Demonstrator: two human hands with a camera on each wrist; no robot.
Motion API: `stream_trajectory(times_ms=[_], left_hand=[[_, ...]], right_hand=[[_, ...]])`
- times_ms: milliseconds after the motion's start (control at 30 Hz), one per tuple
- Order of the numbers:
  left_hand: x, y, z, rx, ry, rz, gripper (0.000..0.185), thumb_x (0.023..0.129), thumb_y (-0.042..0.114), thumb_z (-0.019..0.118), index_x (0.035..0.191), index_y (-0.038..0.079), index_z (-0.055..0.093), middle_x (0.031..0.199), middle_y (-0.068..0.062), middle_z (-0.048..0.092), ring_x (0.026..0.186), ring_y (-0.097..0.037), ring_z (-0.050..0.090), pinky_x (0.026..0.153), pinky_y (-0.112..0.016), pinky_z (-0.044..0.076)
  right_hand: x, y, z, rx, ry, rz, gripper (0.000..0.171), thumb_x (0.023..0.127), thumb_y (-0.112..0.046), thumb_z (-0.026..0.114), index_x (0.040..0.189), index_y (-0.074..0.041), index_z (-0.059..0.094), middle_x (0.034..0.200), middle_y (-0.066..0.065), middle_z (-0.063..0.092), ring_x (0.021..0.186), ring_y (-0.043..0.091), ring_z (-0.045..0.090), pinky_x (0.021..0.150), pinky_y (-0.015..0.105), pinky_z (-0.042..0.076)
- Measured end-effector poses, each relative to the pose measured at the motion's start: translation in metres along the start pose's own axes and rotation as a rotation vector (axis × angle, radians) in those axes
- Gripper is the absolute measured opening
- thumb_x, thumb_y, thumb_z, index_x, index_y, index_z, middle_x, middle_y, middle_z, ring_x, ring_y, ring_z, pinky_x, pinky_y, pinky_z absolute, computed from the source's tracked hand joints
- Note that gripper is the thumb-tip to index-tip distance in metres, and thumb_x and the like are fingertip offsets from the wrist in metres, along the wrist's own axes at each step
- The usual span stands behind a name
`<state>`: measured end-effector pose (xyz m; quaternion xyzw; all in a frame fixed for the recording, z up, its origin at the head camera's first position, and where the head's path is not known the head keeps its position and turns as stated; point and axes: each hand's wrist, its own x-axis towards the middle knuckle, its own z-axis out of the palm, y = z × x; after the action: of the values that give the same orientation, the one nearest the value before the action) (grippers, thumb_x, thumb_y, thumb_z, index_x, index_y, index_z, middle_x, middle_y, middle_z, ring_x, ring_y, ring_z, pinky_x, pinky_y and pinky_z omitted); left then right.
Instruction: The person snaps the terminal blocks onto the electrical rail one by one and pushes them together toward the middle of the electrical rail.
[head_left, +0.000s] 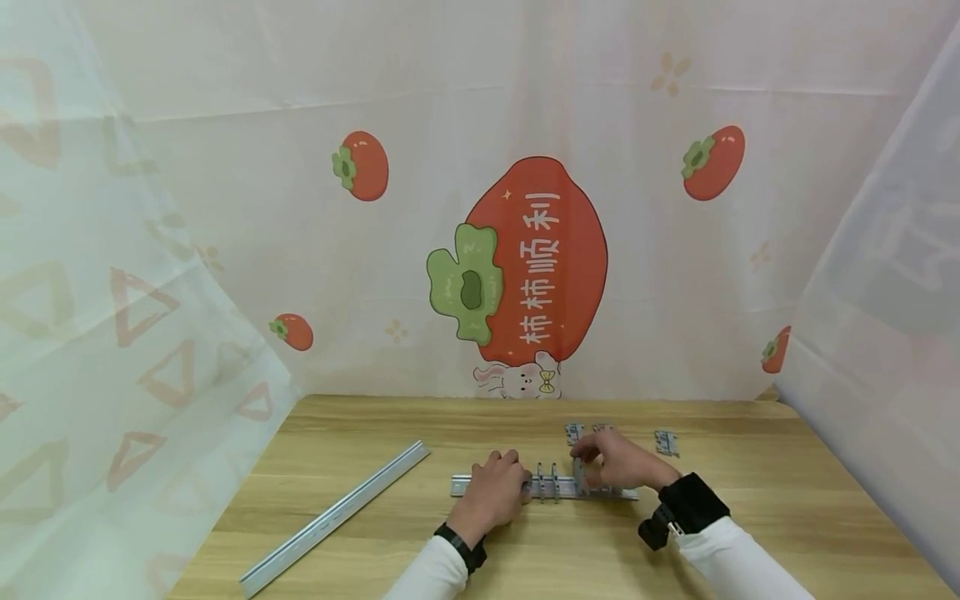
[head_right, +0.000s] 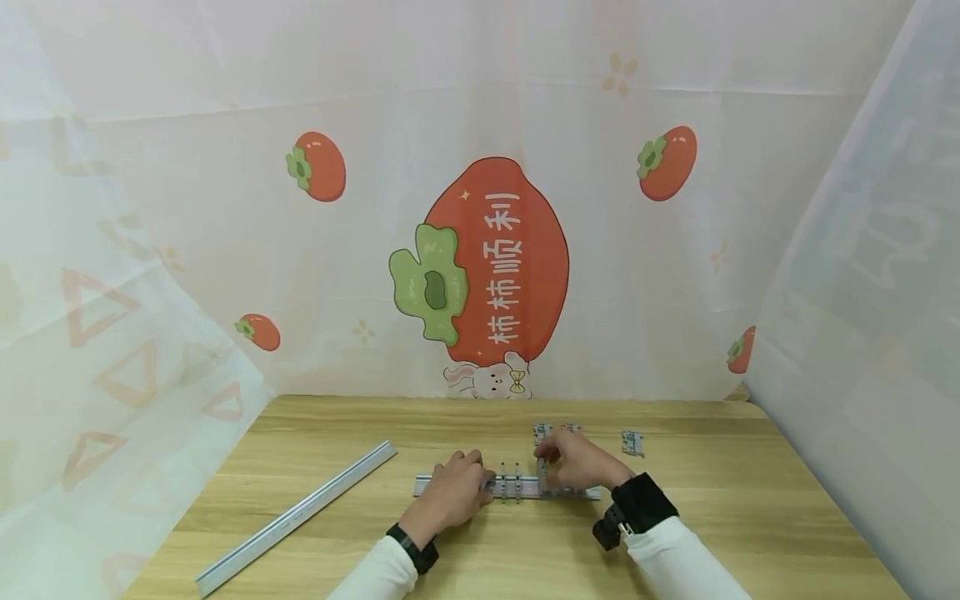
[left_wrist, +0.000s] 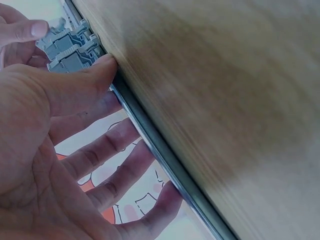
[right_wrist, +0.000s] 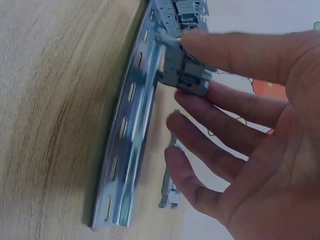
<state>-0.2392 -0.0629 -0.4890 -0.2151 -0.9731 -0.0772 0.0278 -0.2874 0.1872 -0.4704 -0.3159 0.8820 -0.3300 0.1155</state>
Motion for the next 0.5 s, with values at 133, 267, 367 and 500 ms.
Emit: stream_trajectory(times_ms=[133,267,367,500], left_hand=[[0.001,0.000,-0.001,0.003,0.008,-0.007,0.016,0.093,0.028,0.076,0.106,0.019,0.080,0.096,0.001,0.057,0.091,-0.024,0.055,0.078,-0.058,0.052],[0.001,0.000,-0.001,0.007,0.009,-0.006,0.015,0.093,0.027,0.076,0.104,0.019,0.080,0.096,0.001,0.057,0.091,-0.025,0.055,0.079,-0.059,0.052],[0.001,0.001,0.000,0.010,0.003,-0.006,0.014,0.093,0.028,0.076,0.104,0.020,0.080,0.096,0.001,0.058,0.092,-0.025,0.056,0.079,-0.060,0.052],[0.000,0.001,0.000,0.014,0.009,-0.004,0.013,0.092,0.027,0.077,0.102,0.020,0.080,0.095,0.001,0.057,0.091,-0.025,0.056,0.079,-0.060,0.052]], right_hand=[[0.000,-0.005,-0.001,-0.027,-0.015,-0.017,0.047,0.078,-0.001,0.085,0.121,0.006,0.067,0.112,0.012,0.068,0.101,0.030,0.065,0.087,0.048,0.054],[0.001,-0.012,0.001,-0.045,-0.013,0.022,0.046,0.075,-0.005,0.088,0.116,0.003,0.069,0.108,0.008,0.069,0.100,0.029,0.064,0.085,0.047,0.054],[0.002,-0.016,0.004,-0.072,-0.012,0.051,0.045,0.073,-0.007,0.090,0.113,0.000,0.071,0.106,0.006,0.069,0.099,0.029,0.064,0.083,0.045,0.054],[0.004,-0.020,0.006,-0.111,-0.002,0.056,0.044,0.071,-0.005,0.090,0.111,0.000,0.071,0.104,0.006,0.069,0.098,0.029,0.065,0.081,0.046,0.054]])
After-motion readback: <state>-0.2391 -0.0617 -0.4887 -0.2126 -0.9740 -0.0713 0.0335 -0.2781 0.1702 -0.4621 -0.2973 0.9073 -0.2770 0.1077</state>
